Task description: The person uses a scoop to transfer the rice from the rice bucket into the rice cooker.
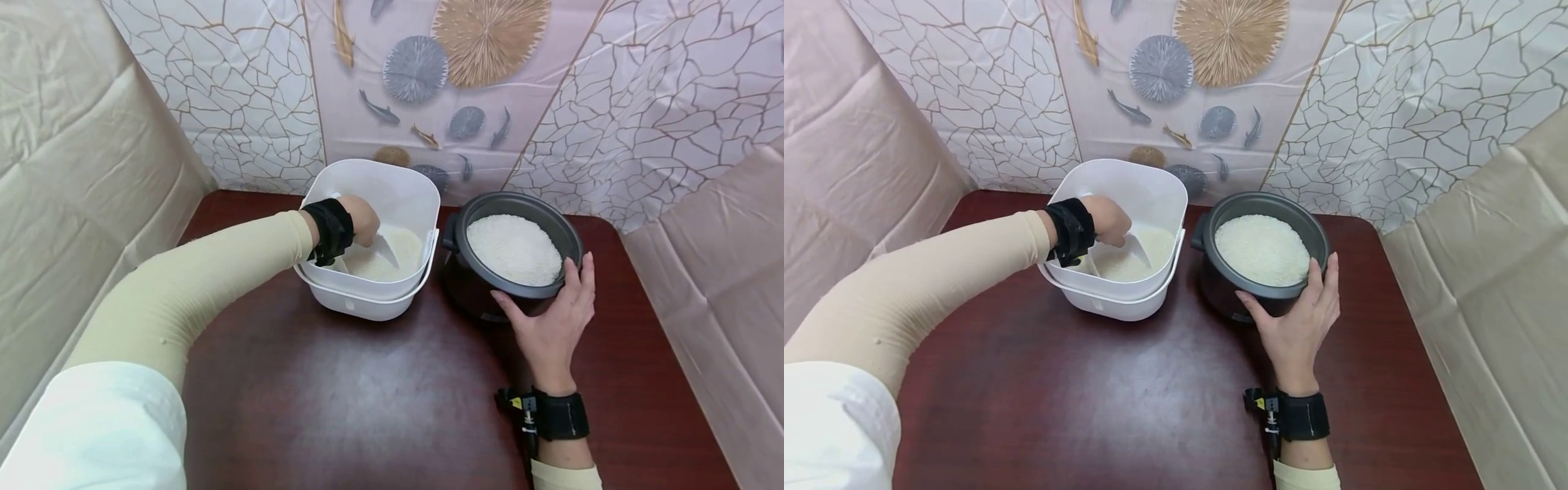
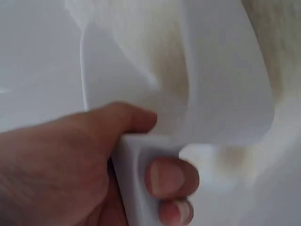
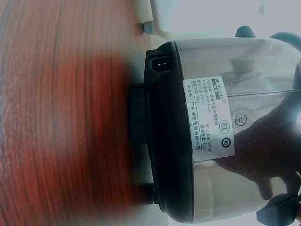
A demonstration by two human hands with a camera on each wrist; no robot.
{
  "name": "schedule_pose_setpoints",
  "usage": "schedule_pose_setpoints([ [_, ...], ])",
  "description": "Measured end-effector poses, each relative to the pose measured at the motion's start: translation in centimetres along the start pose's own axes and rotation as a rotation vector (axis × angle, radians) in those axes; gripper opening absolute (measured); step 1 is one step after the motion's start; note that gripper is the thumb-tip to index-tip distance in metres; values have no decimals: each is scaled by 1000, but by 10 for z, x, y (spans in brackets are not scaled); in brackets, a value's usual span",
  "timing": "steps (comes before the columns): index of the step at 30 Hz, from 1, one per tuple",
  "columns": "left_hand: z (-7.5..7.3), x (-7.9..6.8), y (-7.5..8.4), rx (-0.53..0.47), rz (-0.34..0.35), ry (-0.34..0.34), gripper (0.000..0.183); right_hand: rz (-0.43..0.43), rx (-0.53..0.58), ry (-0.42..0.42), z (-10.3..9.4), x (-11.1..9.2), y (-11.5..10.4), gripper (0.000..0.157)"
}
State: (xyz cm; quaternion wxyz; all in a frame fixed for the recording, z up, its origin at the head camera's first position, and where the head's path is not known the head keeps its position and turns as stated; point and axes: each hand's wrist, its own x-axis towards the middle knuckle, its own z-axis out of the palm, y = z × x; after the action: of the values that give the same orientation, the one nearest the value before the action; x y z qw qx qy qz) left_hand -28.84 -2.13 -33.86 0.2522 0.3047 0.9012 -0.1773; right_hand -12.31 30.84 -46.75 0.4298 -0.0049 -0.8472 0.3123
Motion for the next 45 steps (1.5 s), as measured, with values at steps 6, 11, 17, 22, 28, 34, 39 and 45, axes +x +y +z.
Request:
schedule_pose_setpoints([
  [6,3,3,-4,-66,-3,-79,27,-4,6,3,0,1,-1,118],
  [11,5,8,-9,-87,-20,-93,35,-1,14,-2,1,1,-2,118],
  [17,6,23,-13,-92,-42,-193,42,10,12,-12,1,-1,-3,118],
  [22,5,29,-13,-96,-57,-228,40,5,10,-6,0,0,-2,118],
  [28,4,30,-12,-90,-50,-226,43,2,7,1,0,0,0,118],
  [34,3,29,-12,-109,-50,-214,45,-2,6,5,-1,2,0,118],
  [39,2,27,-11,-103,-55,-201,49,1,11,3,-2,2,0,119],
  [45,2,21,-12,-106,-47,-196,49,8,19,-14,-2,1,-1,118],
])
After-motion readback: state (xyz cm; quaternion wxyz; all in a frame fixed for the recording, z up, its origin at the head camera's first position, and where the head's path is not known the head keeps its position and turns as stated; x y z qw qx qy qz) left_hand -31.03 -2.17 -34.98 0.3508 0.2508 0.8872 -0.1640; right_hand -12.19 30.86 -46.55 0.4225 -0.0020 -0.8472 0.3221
